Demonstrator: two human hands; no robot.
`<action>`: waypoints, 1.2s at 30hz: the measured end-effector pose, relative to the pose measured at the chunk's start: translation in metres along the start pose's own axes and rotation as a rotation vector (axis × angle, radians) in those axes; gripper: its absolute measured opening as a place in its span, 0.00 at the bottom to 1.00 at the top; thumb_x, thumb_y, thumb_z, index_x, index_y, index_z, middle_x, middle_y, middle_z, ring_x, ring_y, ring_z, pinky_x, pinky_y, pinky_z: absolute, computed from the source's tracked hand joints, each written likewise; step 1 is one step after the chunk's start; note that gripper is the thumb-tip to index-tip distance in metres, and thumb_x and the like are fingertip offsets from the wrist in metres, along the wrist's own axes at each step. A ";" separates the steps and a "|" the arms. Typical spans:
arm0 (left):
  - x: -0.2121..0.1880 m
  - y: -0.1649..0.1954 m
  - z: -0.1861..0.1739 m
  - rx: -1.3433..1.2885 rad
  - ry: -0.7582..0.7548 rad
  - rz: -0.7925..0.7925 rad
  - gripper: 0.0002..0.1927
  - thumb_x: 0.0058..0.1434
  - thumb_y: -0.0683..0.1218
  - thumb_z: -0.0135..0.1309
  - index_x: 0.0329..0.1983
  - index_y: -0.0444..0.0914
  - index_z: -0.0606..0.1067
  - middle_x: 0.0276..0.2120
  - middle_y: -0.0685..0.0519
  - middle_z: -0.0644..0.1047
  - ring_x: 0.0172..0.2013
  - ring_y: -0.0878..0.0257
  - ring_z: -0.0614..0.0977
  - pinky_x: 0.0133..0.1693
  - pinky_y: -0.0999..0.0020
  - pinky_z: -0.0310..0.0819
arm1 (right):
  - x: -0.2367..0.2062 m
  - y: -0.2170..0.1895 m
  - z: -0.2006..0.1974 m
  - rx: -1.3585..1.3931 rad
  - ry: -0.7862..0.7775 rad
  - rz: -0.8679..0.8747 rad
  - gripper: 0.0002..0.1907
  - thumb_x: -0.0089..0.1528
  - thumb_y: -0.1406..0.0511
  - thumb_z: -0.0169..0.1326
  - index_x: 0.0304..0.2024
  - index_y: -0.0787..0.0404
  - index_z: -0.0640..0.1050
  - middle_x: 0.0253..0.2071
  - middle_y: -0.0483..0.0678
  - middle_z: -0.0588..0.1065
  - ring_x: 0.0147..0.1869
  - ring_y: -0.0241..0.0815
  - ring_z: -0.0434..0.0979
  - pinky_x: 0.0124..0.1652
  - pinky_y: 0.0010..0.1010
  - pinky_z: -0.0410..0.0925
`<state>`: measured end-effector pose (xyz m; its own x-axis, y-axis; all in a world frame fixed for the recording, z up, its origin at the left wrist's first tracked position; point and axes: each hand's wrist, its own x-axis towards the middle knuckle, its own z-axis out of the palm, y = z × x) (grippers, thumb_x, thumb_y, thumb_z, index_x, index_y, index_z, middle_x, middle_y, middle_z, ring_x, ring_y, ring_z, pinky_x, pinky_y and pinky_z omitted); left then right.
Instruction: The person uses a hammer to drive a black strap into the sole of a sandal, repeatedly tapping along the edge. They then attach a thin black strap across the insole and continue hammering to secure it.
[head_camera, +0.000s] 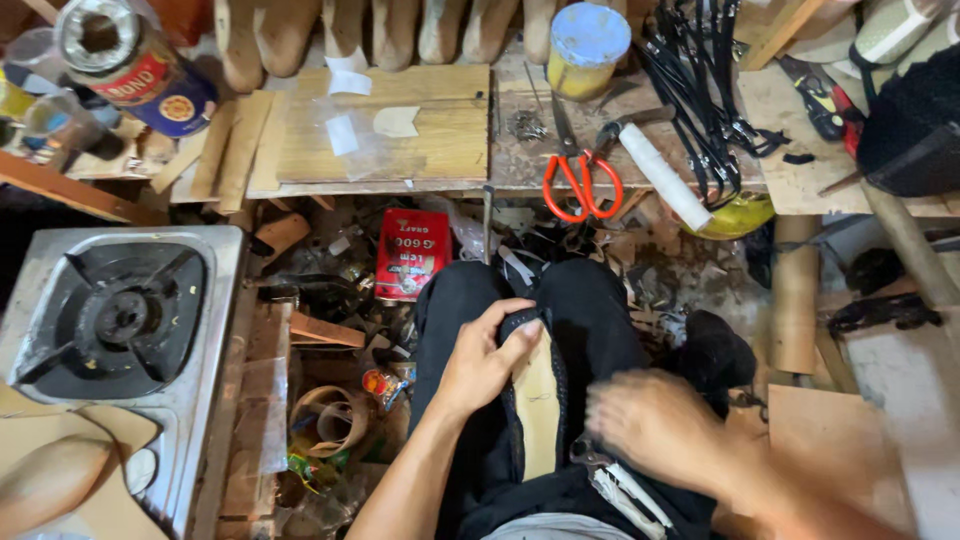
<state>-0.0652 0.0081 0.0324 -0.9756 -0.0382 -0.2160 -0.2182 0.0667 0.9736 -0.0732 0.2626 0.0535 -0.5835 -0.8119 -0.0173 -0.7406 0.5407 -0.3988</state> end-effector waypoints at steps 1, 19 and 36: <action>-0.002 -0.007 0.004 -0.232 -0.077 0.021 0.21 0.63 0.45 0.55 0.60 0.40 0.72 0.37 0.50 0.82 0.39 0.66 0.82 0.44 0.69 0.76 | -0.019 -0.016 0.017 0.082 -0.117 0.141 0.19 0.58 0.56 0.61 0.45 0.62 0.82 0.46 0.55 0.79 0.51 0.56 0.79 0.50 0.43 0.70; -0.033 0.013 0.042 -0.038 -0.233 0.136 0.29 0.64 0.46 0.56 0.67 0.35 0.65 0.41 0.53 0.80 0.38 0.69 0.78 0.41 0.73 0.75 | -0.089 -0.013 0.013 2.113 0.278 0.092 0.35 0.65 0.62 0.57 0.73 0.49 0.62 0.41 0.52 0.73 0.36 0.42 0.77 0.34 0.32 0.72; -0.070 0.039 0.084 0.408 -0.169 0.462 0.29 0.62 0.45 0.57 0.65 0.30 0.67 0.51 0.34 0.79 0.52 0.38 0.79 0.55 0.51 0.71 | -0.070 -0.026 -0.098 0.848 -0.320 0.690 0.14 0.57 0.67 0.50 0.44 0.62 0.78 0.28 0.46 0.76 0.35 0.37 0.75 0.38 0.33 0.70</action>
<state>-0.0072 0.0972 0.0792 -0.9540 0.2412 0.1781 0.2671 0.4143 0.8701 -0.0458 0.3265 0.1555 -0.5774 -0.4838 -0.6577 0.2405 0.6691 -0.7032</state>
